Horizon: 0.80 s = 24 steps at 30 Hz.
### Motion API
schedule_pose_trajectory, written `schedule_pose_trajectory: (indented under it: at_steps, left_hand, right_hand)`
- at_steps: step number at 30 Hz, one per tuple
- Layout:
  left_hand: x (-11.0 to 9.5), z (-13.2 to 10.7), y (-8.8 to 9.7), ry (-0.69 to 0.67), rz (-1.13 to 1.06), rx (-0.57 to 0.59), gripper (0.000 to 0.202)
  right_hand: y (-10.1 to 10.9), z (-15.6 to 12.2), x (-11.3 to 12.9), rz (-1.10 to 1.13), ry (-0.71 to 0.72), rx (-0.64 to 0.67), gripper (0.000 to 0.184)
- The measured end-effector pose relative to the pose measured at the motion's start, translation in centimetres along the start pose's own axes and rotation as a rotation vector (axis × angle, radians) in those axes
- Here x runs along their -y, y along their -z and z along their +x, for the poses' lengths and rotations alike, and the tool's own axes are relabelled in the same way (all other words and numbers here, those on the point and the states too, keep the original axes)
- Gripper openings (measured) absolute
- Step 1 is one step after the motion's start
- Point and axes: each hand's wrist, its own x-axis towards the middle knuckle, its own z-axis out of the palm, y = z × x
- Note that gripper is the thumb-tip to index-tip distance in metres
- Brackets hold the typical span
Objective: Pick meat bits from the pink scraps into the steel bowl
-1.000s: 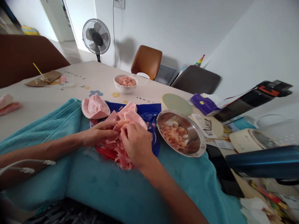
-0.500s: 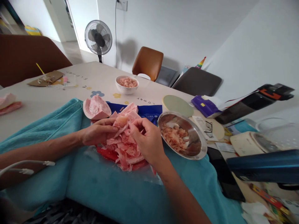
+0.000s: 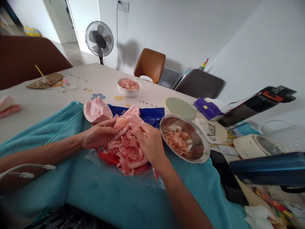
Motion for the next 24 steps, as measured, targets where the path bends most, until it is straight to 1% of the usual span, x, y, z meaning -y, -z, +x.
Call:
schedule_pose_trajectory:
  at_steps: [3, 6, 9, 13, 15, 17, 20, 24]
  left_hand:
    - [0.1, 0.0, 0.1, -0.014, 0.008, 0.016, 0.036]
    - [0.3, 0.0, 0.2, -0.023, 0.053, 0.032, 0.038]
    - [0.5, -0.1, 0.3, -0.043, 0.114, 0.048, 0.035]
    - [0.7, -0.1, 0.4, -0.07, 0.162, 0.025, 0.033]
    - [0.8, -0.2, 0.3, -0.076, 0.191, 0.012, 0.03]
    - [0.9, -0.2, 0.3, -0.082, 0.201, 0.008, 0.031]
    - [1.0, -0.3, 0.1, -0.074, 0.163, 0.034, 0.034]
    - [0.9, -0.2, 0.0, -0.069, 0.148, 0.075, 0.027]
  right_hand:
    - [-0.4, -0.1, 0.2, 0.067, -0.03, 0.014, 0.015]
    - [-0.9, -0.2, 0.4, 0.132, -0.117, 0.068, 0.021]
    - [-1.1, -0.2, 0.5, 0.215, -0.157, 0.119, 0.02]
    - [-1.2, -0.2, 0.5, 0.328, -0.22, 0.17, 0.024]
    - [-1.3, -0.2, 0.4, 0.287, -0.209, 0.16, 0.022]
    - [-1.7, -0.4, 0.3, 0.187, -0.167, 0.128, 0.02]
    - [-2.2, -0.6, 0.1, 0.071, -0.115, 0.072, 0.019]
    - [-2.2, -0.6, -0.1, 0.105, -0.102, 0.044, 0.022]
